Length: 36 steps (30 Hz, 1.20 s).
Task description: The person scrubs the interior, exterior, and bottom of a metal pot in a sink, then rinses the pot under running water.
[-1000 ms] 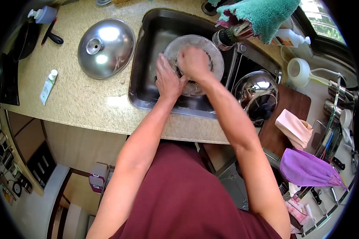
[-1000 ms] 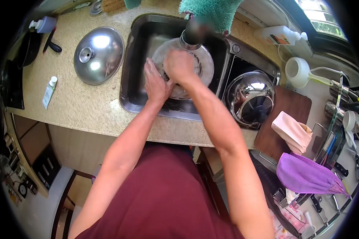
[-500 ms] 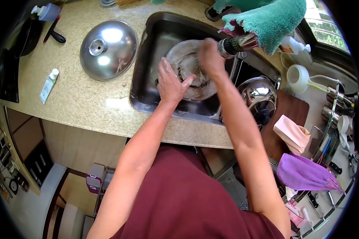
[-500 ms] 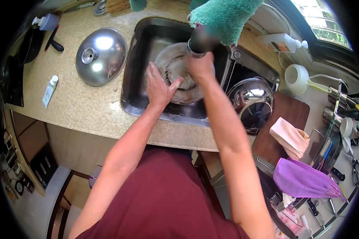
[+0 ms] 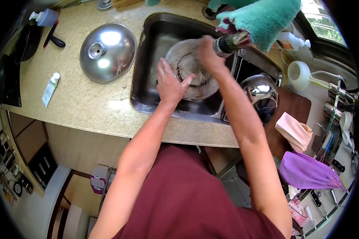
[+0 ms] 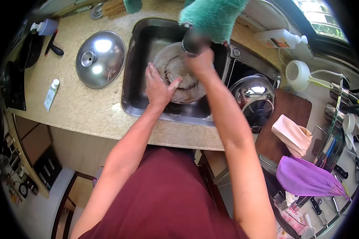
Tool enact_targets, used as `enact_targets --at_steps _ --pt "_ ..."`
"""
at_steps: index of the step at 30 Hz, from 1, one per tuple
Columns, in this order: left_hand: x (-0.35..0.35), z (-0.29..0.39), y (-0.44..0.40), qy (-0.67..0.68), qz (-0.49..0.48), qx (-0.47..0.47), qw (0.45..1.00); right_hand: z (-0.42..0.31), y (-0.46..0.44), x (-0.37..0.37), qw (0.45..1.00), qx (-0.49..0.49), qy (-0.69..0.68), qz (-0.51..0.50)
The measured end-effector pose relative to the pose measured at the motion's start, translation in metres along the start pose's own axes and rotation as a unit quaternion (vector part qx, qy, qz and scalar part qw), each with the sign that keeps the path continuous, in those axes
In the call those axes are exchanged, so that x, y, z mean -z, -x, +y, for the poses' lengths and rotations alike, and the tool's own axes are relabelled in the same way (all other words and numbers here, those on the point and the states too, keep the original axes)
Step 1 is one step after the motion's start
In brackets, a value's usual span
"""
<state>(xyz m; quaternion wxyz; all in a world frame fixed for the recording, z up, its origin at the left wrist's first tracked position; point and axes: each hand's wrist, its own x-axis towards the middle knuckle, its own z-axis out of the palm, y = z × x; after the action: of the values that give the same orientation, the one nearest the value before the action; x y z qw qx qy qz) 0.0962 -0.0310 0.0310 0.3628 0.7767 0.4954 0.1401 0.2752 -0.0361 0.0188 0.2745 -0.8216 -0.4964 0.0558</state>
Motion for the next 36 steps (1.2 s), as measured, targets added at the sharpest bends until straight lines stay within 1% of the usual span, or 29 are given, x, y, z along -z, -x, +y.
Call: enact_targets --at_steps 2,5,7,8,9,10,12,13,14,15,16,17,18,19,20,22,23,24,25,27,28,29,30,31,32,34,36 --pt "0.001 -0.001 -0.002 -0.004 0.006 -0.001 1.000 0.039 -0.002 -0.002 0.999 0.015 -0.036 0.011" --pt "-0.012 -0.008 0.003 -0.016 0.007 -0.007 1.000 -0.023 0.010 -0.037 0.991 0.136 0.011 0.009" --pt "-0.012 -0.013 0.001 -0.021 0.003 -0.025 0.999 -0.050 0.005 -0.029 0.987 0.090 0.119 -0.063" --pt "-0.009 -0.011 0.001 -0.024 0.002 -0.026 0.999 -0.042 0.002 -0.015 0.987 0.088 0.117 -0.062" --pt "-0.004 -0.005 0.002 -0.014 -0.006 -0.011 1.000 -0.020 0.002 0.009 0.999 0.040 0.031 -0.009" --pt "0.000 -0.001 0.000 -0.001 -0.011 0.002 1.000 -0.013 0.000 0.009 0.999 0.012 0.031 -0.003" --pt "-0.002 -0.003 0.000 -0.004 0.005 -0.005 1.000 -0.011 -0.006 0.017 0.999 -0.044 0.031 0.007" --pt "-0.004 -0.004 0.001 -0.011 0.011 -0.016 1.000 -0.024 0.000 -0.001 0.997 -0.070 -0.004 0.041" --pt "-0.009 -0.007 0.003 -0.011 0.010 -0.015 1.000 -0.036 -0.002 -0.017 0.987 -0.013 0.114 -0.112" --pt "-0.012 -0.012 0.005 -0.011 0.014 -0.026 1.000 -0.049 -0.003 -0.009 0.987 -0.018 0.113 -0.114" --pt "-0.014 -0.016 0.002 -0.012 0.021 -0.042 0.999 -0.060 -0.011 0.000 0.976 -0.006 0.119 -0.182" --pt "-0.013 -0.014 0.000 -0.014 0.020 -0.046 0.999 -0.054 -0.011 -0.001 0.977 -0.005 0.132 -0.168" --pt "-0.010 -0.011 0.002 -0.011 0.015 -0.031 0.999 -0.028 -0.006 -0.001 0.990 -0.011 0.097 -0.104" --pt "-0.007 -0.007 0.002 -0.005 0.012 -0.016 1.000 0.007 0.000 -0.004 1.000 -0.007 0.014 -0.005" --pt "-0.005 -0.004 0.002 -0.011 0.001 -0.005 1.000 0.008 -0.003 0.005 0.999 0.004 -0.032 0.032" --pt "-0.003 -0.003 -0.001 -0.018 0.008 -0.002 1.000 -0.008 0.004 -0.004 0.998 0.033 0.024 0.047" --pt "-0.006 -0.003 0.002 -0.026 0.004 -0.004 1.000 -0.029 0.003 0.000 0.996 0.046 0.052 0.055" --pt "-0.008 -0.010 0.004 -0.038 0.002 -0.026 0.999 -0.037 0.006 -0.024 0.991 0.013 0.065 -0.118" --pt "-0.010 -0.009 0.006 -0.038 -0.004 -0.029 0.999 -0.045 0.005 -0.022 0.991 0.007 0.066 -0.116" --pt "-0.007 -0.007 0.002 -0.020 -0.002 -0.022 1.000 -0.060 -0.007 -0.012 0.973 0.026 0.166 -0.156" --pt "-0.004 -0.002 0.002 -0.015 0.002 -0.004 1.000 -0.034 -0.003 -0.002 0.991 -0.006 0.101 -0.092" --pt "-0.002 0.000 0.002 -0.014 0.004 -0.005 1.000 -0.008 0.000 0.007 0.999 -0.029 0.028 -0.021" --pt "0.000 0.003 0.002 -0.016 -0.004 0.001 1.000 0.018 0.004 0.016 0.997 -0.041 -0.046 0.050" --pt "0.002 0.005 0.003 -0.017 -0.012 0.011 1.000 0.011 0.002 0.033 0.994 -0.074 0.077 -0.003" --pt "-0.001 0.003 0.002 -0.020 -0.002 0.003 1.000 0.003 0.009 0.014 0.995 -0.086 0.043 0.019" --pt "-0.006 -0.004 0.001 -0.013 -0.008 -0.002 1.000 -0.036 0.024 -0.018 0.976 0.007 0.175 -0.131" --pt "-0.010 -0.007 0.001 -0.022 -0.002 -0.016 1.000 -0.042 0.020 -0.010 0.980 -0.008 0.156 -0.123"
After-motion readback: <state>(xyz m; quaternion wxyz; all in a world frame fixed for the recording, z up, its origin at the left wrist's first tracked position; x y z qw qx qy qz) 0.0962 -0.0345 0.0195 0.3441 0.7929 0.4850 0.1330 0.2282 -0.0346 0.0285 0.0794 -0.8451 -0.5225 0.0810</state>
